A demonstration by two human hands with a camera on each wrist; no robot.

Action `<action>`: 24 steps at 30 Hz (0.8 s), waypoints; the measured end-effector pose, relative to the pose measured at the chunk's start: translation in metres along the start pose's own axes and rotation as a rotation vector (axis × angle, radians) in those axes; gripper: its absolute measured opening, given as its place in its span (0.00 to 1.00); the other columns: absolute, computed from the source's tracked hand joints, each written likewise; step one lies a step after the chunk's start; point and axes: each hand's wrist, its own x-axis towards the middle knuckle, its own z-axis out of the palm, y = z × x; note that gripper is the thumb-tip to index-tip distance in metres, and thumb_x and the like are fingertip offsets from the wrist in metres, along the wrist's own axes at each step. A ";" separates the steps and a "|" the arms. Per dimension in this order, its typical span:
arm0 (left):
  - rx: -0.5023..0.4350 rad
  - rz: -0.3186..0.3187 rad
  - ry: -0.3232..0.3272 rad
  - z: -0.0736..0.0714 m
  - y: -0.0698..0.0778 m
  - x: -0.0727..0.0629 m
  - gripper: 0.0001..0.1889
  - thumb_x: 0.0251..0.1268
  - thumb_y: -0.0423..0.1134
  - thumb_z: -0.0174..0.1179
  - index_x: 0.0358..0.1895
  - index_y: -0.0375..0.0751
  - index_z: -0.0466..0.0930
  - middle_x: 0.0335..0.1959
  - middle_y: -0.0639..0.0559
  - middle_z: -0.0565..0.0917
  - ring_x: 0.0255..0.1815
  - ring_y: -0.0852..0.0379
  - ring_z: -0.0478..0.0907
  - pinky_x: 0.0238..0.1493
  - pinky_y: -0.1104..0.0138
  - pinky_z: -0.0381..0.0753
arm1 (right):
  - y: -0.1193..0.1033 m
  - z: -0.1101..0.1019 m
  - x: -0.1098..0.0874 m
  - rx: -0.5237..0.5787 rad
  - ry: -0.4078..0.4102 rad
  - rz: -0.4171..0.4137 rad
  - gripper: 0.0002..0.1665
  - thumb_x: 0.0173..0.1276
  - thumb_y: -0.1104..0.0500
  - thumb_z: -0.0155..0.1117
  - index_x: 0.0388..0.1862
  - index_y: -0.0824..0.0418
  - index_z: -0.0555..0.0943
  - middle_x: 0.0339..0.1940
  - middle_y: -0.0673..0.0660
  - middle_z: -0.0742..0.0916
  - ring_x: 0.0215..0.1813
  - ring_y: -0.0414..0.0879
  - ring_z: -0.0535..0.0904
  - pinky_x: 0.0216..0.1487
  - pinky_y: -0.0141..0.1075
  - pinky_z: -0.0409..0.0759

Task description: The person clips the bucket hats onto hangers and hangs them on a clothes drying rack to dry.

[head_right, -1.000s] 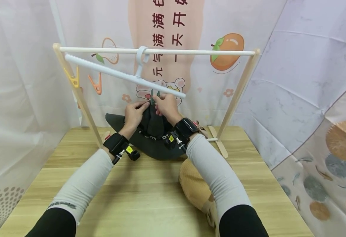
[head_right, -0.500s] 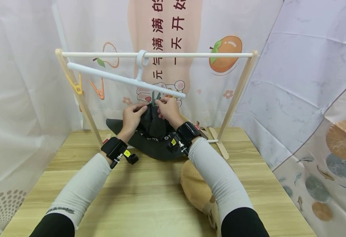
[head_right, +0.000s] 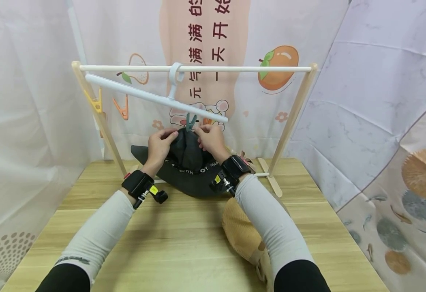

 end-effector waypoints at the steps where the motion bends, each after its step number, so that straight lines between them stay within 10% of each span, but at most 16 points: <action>1: -0.008 -0.001 0.002 -0.001 0.000 0.000 0.13 0.67 0.43 0.62 0.48 0.39 0.86 0.47 0.43 0.86 0.51 0.49 0.81 0.55 0.58 0.78 | 0.001 -0.001 0.000 0.000 -0.004 -0.007 0.22 0.73 0.50 0.59 0.51 0.67 0.82 0.20 0.52 0.79 0.20 0.40 0.75 0.21 0.29 0.75; 24: -0.086 0.020 0.060 -0.009 -0.002 -0.008 0.13 0.66 0.41 0.63 0.45 0.35 0.86 0.45 0.40 0.86 0.50 0.48 0.83 0.54 0.62 0.79 | 0.029 -0.024 -0.005 0.049 -0.075 -0.036 0.20 0.74 0.54 0.58 0.53 0.69 0.80 0.28 0.51 0.81 0.27 0.38 0.76 0.27 0.27 0.79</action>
